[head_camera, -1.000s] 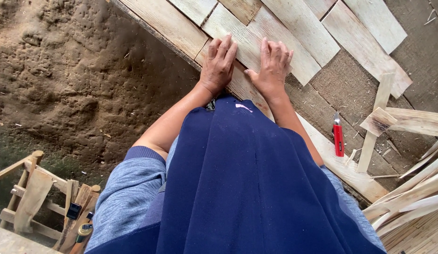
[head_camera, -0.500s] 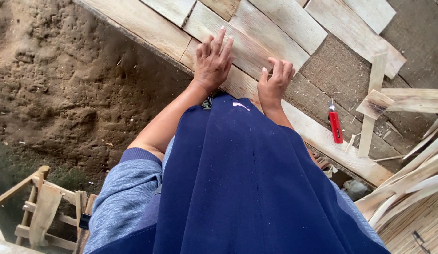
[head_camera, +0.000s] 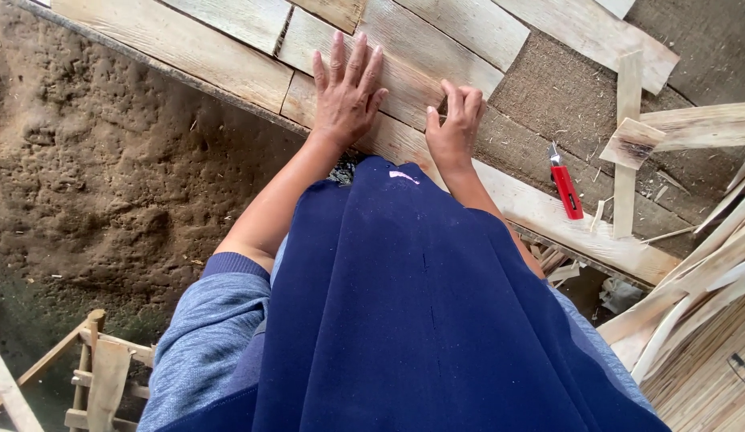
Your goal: The person uses a red utility knife to cut and trim light-colored wooden planks arranged on a workbench. They repeatedly score and snap the planks, then break off small offcuts by hand.
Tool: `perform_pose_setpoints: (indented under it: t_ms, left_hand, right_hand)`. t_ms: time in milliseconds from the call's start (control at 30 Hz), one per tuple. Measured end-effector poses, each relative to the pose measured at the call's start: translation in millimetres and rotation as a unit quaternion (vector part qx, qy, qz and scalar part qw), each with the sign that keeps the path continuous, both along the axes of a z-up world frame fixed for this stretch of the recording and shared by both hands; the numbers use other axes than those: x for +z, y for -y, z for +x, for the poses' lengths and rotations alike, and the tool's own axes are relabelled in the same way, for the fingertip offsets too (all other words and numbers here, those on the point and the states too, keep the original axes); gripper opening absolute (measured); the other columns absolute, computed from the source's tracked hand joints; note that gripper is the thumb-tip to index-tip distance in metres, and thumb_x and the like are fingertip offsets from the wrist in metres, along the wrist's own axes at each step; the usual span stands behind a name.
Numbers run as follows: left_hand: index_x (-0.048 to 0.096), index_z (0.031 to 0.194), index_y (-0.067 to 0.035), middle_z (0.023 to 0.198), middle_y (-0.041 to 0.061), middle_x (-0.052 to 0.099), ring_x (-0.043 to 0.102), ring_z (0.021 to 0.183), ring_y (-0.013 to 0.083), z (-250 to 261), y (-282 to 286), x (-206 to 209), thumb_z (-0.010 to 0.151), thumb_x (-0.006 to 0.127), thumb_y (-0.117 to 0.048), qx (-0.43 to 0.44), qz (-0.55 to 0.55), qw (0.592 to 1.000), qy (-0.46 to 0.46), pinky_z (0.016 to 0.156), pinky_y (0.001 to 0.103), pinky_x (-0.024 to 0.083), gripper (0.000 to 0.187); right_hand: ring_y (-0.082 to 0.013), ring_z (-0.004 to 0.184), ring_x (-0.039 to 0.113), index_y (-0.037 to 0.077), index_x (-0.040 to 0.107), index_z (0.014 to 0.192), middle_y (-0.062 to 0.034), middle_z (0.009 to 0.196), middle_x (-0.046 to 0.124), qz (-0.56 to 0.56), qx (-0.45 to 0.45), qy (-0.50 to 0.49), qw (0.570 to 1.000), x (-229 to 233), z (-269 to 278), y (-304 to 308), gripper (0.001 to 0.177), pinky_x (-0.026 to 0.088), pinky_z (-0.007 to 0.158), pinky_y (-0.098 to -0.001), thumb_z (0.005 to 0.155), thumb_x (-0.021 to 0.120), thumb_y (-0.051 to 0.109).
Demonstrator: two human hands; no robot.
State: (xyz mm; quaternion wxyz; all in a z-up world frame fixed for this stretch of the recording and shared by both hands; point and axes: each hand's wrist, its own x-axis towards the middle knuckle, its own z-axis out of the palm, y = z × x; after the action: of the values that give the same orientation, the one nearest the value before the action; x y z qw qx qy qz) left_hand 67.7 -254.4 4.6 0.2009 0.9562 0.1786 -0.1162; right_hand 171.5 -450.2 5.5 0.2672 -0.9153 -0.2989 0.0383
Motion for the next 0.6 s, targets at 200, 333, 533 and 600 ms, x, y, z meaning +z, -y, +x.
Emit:
perform_pose_setpoints:
  t_ms: [200,333,533,600]
  left_hand:
    - [0.026,0.168,-0.017,0.171,0.011,0.010,-0.006,0.152,0.0397,-4.5,1.4,-13.4,0.114,0.034,-0.054,0.001,0.022,0.996,0.083,0.119,0.069,-0.006,0.066]
    - [0.028,0.168,-0.015,0.171,0.011,0.009,-0.007,0.152,0.0412,-5.2,3.0,-9.8,0.114,0.032,-0.054,-0.003,0.022,0.995,0.092,0.118,0.070,-0.008,0.067]
    - [0.011,0.170,-0.019,0.171,0.008,-0.004,-0.010,0.155,0.0389,24.6,34.3,0.0,0.118,0.030,-0.055,-0.041,0.009,0.999,0.006,0.121,0.065,-0.012,0.066]
    - [0.018,0.169,-0.014,0.171,0.009,0.002,-0.006,0.155,0.0341,40.0,63.4,-15.3,0.124,0.047,-0.046,-0.111,0.015,0.988,0.102,0.123,0.060,-0.010,0.063]
  right_hand:
    - [-0.0308,0.103,0.048,0.010,0.063,0.123,-0.0112,0.110,0.046,0.024,0.015,0.050,0.998,-5.5,0.9,2.1,0.046,0.046,0.093,-0.0454,0.080,0.076,0.004]
    - [-0.0323,0.106,0.047,0.009,0.062,0.125,-0.0129,0.112,0.046,0.029,0.003,0.033,0.999,-2.9,1.0,4.9,0.045,0.046,0.094,-0.0478,0.083,0.077,0.004]
    - [-0.0329,0.101,0.050,0.006,0.064,0.120,-0.0126,0.112,0.049,0.044,-0.003,0.070,0.997,11.4,3.8,24.4,0.040,0.046,0.094,-0.0472,0.082,0.076,0.000]
    - [-0.0297,0.099,0.048,0.005,0.065,0.117,-0.0117,0.107,0.049,0.045,0.004,0.064,0.997,21.6,5.0,39.7,0.037,0.046,0.090,-0.0420,0.083,0.075,-0.003]
